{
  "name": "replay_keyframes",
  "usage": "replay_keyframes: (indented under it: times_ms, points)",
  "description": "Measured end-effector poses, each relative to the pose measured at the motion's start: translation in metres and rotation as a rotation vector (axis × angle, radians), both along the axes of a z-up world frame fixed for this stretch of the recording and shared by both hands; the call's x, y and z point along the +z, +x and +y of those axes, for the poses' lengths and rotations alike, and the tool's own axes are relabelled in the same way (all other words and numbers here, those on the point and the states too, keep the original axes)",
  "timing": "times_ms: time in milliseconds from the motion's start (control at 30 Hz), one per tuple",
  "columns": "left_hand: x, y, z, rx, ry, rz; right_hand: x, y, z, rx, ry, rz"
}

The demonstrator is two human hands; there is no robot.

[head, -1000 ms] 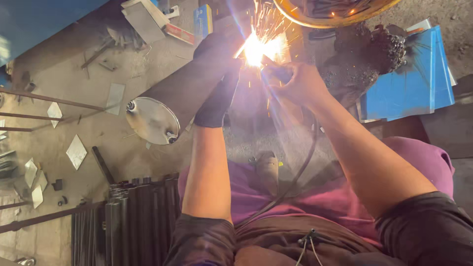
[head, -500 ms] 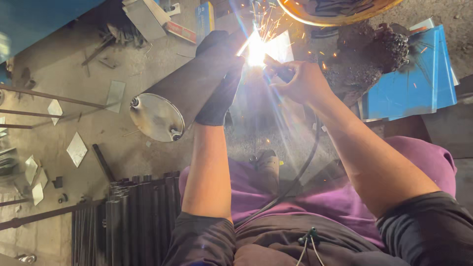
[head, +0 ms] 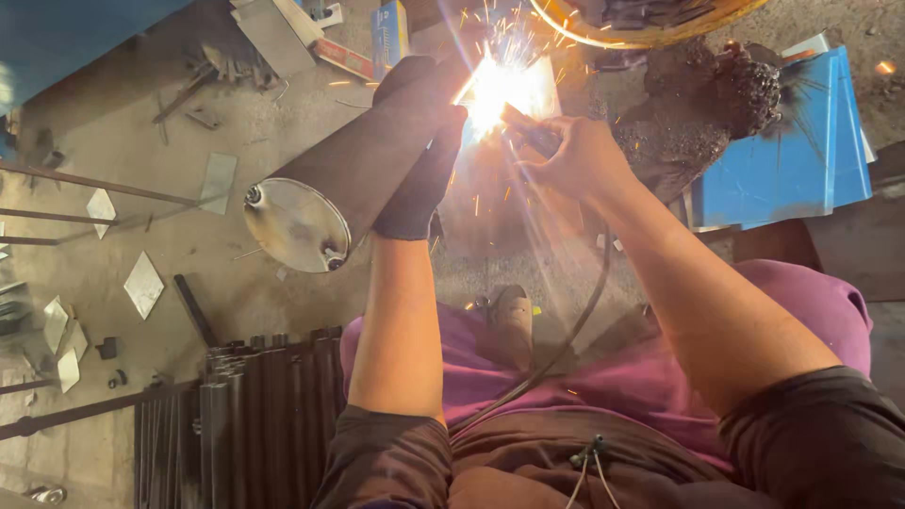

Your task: The person sits on the floor in a workshop and welds a metal pipe to a flat metal sheet using a handheld welding torch. They handle the metal pieces, position them on a workbench, and apply the welding torch to create a joint, generating bright sparks.

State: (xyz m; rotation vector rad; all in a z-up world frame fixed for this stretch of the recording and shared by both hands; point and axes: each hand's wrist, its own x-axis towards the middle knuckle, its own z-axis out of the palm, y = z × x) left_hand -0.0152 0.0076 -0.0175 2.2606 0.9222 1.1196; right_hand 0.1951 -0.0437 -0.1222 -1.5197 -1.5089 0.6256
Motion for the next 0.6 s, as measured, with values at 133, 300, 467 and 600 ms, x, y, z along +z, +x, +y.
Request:
replay_keyframes:
  times_ms: [133, 300, 467, 600]
  points:
    - [-0.007, 0.002, 0.006, -0.107, -0.43, -0.264, 0.006, 0.0, 0.0, 0.024, -0.208, 0.077]
    - [0.008, 0.001, -0.005, 0.036, 0.17, 0.069, 0.012, -0.002, 0.0, 0.001, -0.356, -0.017]
    - [0.009, 0.005, -0.003, 0.04, 0.13, 0.07, 0.001, -0.001, 0.001, 0.038, -0.177, 0.058]
    - [0.006, 0.006, -0.001, 0.023, 0.105, 0.009, 0.0, -0.004, 0.003, -0.015, -0.195, 0.022]
